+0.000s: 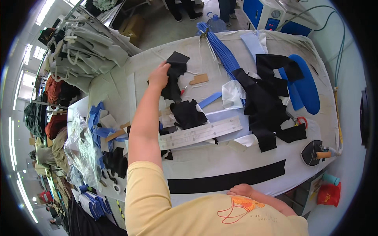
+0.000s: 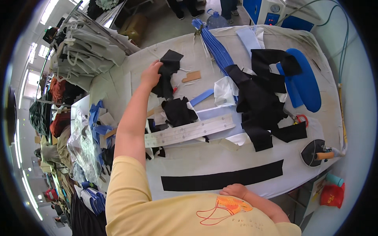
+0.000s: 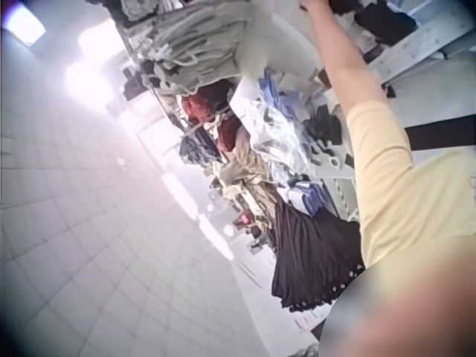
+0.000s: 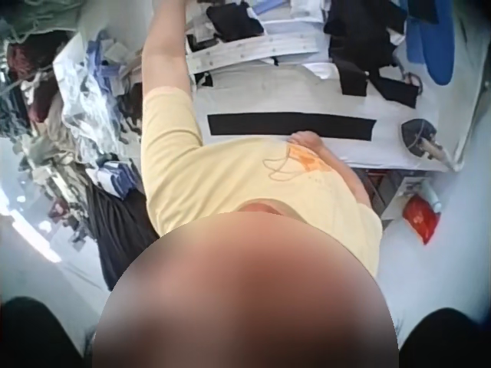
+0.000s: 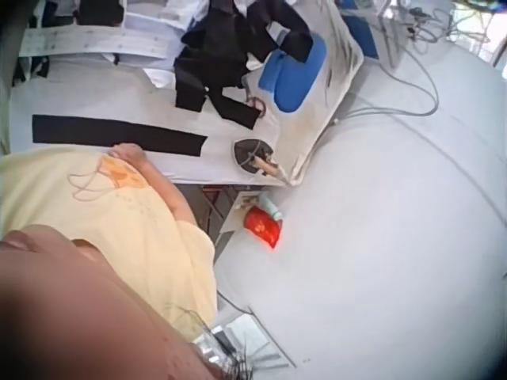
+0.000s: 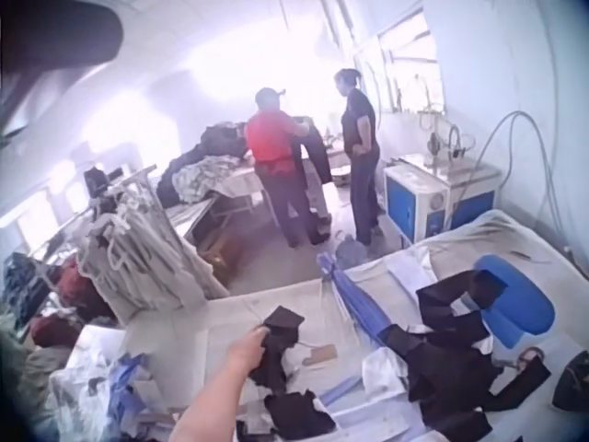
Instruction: Folding and ironing long strips of black fabric on a workbench in a factory setting.
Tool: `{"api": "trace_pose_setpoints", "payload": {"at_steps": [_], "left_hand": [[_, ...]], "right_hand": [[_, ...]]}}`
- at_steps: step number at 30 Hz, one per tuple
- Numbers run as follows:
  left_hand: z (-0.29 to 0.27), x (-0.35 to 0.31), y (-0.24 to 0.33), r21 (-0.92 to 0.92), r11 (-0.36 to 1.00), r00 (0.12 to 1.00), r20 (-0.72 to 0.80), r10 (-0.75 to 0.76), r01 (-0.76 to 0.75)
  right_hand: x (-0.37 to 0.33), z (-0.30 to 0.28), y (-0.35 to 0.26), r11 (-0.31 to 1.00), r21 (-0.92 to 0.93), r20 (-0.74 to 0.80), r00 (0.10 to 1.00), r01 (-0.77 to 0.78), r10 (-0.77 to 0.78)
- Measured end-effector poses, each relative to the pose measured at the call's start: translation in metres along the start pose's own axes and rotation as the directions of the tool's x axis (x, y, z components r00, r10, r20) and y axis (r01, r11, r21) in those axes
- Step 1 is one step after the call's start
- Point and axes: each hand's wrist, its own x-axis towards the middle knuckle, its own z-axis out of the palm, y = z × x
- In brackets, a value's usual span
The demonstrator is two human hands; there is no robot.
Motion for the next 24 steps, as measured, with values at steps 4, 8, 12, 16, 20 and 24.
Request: {"api": "trace_pose_setpoints", "payload": {"at_steps": [4, 8, 12, 16, 20, 24], "left_hand": [[0.019, 0.014, -0.024, 0.168, 0.981, 0.969, 0.242, 0.056, -0.099], [0.019, -0.024, -0.06, 0.0, 0.999, 0.999, 0.008, -0.034, 0.034], [0.004, -0.061, -0.082, -0.126, 0.984, 0.991, -0.028, -0.13, 0.125], [0.0, -0.067, -0.083, -0.273, 0.962, 0.99, -0.135, -0.05, 0.011], [-0.006, -0.037, -0.041, 0.052, 0.967, 0.945, -0.209, 0.254, -0.248], [0.005, -0.017, -0.036, 0.269, 0.888, 0.901, -0.124, 0.415, -0.373]], "right_hand": [[-0.003, 0.006, 0.002, 0.999, 0.032, -0.026, 1.0, -0.007, 0.008], [-0.001, -0.003, 0.003, 0.997, 0.047, -0.034, 0.998, -0.054, 0.056], [-0.001, -0.004, 0.004, 0.999, 0.011, -0.019, 0.999, -0.05, 0.051], [0.001, -0.006, 0.004, 1.0, -0.01, 0.033, 0.999, -0.017, 0.017], [-0.005, 0.003, 0.003, 0.999, 0.002, 0.041, 0.999, -0.036, 0.036], [-0.003, 0.0, 0.002, 0.996, 0.062, 0.032, 0.997, -0.066, 0.064]]}}
